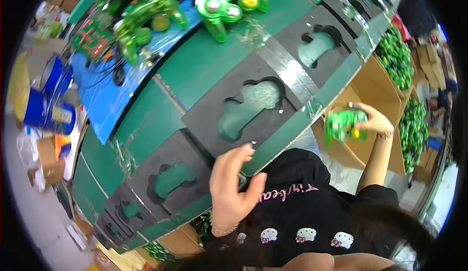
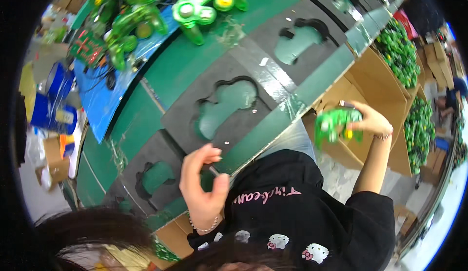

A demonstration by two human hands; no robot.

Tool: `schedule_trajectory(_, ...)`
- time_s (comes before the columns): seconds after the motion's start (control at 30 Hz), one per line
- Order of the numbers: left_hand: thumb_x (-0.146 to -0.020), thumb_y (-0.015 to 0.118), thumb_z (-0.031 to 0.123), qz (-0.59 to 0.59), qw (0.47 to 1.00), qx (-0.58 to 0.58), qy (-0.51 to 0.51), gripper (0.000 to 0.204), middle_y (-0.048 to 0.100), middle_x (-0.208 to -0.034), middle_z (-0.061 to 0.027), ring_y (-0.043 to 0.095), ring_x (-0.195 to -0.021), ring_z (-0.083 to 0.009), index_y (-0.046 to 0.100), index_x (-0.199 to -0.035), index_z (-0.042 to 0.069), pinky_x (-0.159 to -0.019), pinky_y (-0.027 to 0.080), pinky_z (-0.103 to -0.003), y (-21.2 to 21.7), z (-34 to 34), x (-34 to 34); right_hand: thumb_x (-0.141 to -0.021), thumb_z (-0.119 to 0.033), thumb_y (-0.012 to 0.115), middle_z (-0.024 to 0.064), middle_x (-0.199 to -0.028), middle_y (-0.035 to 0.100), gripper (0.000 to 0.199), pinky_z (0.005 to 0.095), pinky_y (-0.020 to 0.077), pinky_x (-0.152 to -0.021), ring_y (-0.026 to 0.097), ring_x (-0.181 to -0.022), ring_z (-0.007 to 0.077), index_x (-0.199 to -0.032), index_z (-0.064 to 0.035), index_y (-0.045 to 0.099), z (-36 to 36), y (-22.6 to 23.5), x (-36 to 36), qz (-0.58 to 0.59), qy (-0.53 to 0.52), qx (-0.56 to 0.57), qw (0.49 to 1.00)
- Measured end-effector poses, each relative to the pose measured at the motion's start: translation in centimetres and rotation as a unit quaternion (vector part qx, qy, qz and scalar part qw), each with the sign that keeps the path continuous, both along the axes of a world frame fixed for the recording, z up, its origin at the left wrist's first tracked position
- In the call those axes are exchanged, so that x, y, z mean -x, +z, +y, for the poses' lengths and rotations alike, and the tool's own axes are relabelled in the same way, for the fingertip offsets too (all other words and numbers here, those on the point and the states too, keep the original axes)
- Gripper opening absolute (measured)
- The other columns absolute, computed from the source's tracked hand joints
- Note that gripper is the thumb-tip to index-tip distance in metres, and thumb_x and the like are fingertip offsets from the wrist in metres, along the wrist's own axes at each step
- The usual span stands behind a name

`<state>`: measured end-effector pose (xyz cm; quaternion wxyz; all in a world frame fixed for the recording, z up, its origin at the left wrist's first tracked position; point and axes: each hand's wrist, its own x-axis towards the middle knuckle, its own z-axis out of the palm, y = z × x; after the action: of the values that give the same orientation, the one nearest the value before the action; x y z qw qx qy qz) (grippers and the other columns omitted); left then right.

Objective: The person tests video game controllers by plugging their cables into a testing board, pressing buttons and moving joysticks by hand, and unplugging each controller and setting it aside.

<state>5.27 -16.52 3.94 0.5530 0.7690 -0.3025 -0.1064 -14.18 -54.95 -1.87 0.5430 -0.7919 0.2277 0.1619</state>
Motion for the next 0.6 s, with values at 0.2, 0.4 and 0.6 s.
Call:
schedule_trajectory(0.2, -0.076, 0.066, 0.01, -0.095, 0.989, -0.114, 0.016, 0.037, 0.061, -0.098, -0.0121, 0.059, -0.079, -0.0247, 0.058, -0.11, 0.0, -0.069, 0.048, -0.035, -1.5, -1.2, -0.1, -0.081, -0.017, 0.068, 0.0123, -0.115, 0.059, 0.062, 0.0319, 0.0476, -0.085, 0.059, -0.099, 0.0215, -0.137, -0.0123, 0.041, -3.5, -21.3, 7.3, 0.019, -0.463, 0.154, 0.873)
schedule_trajectory(0.4, -0.075, 0.067, 0.008, -0.092, 0.992, -0.086, 0.027, 0.036, 0.061, -0.097, -0.0126, 0.059, -0.079, -0.0276, 0.059, -0.109, 0.0, -0.069, 0.048, -0.036, -1.5, -1.4, 0.0, -0.084, -0.015, 0.059, 0.0164, -0.107, 0.064, 0.032, 0.0376, 0.0478, -0.086, 0.06, -0.102, 0.0321, -0.117, -0.0151, 0.06, 0.1, -31.4, 7.7, 0.148, -0.193, 0.205, 0.948)
schedule_trajectory(0.6, -0.075, 0.066, 0.006, -0.07, 0.997, -0.037, 0.017, 0.032, 0.062, -0.096, -0.014, 0.06, -0.079, -0.0273, 0.06, -0.105, 0.0, -0.069, 0.048, -0.036, -1.3, -1.1, -0.1, -0.084, -0.025, 0.056, 0.0133, -0.09, 0.068, 0.03, 0.0383, 0.0523, -0.076, 0.066, -0.088, 0.0298, -0.112, -0.026, 0.065, 0.0, -25.6, 2.3, 0.273, 0.048, 0.381, 0.882)
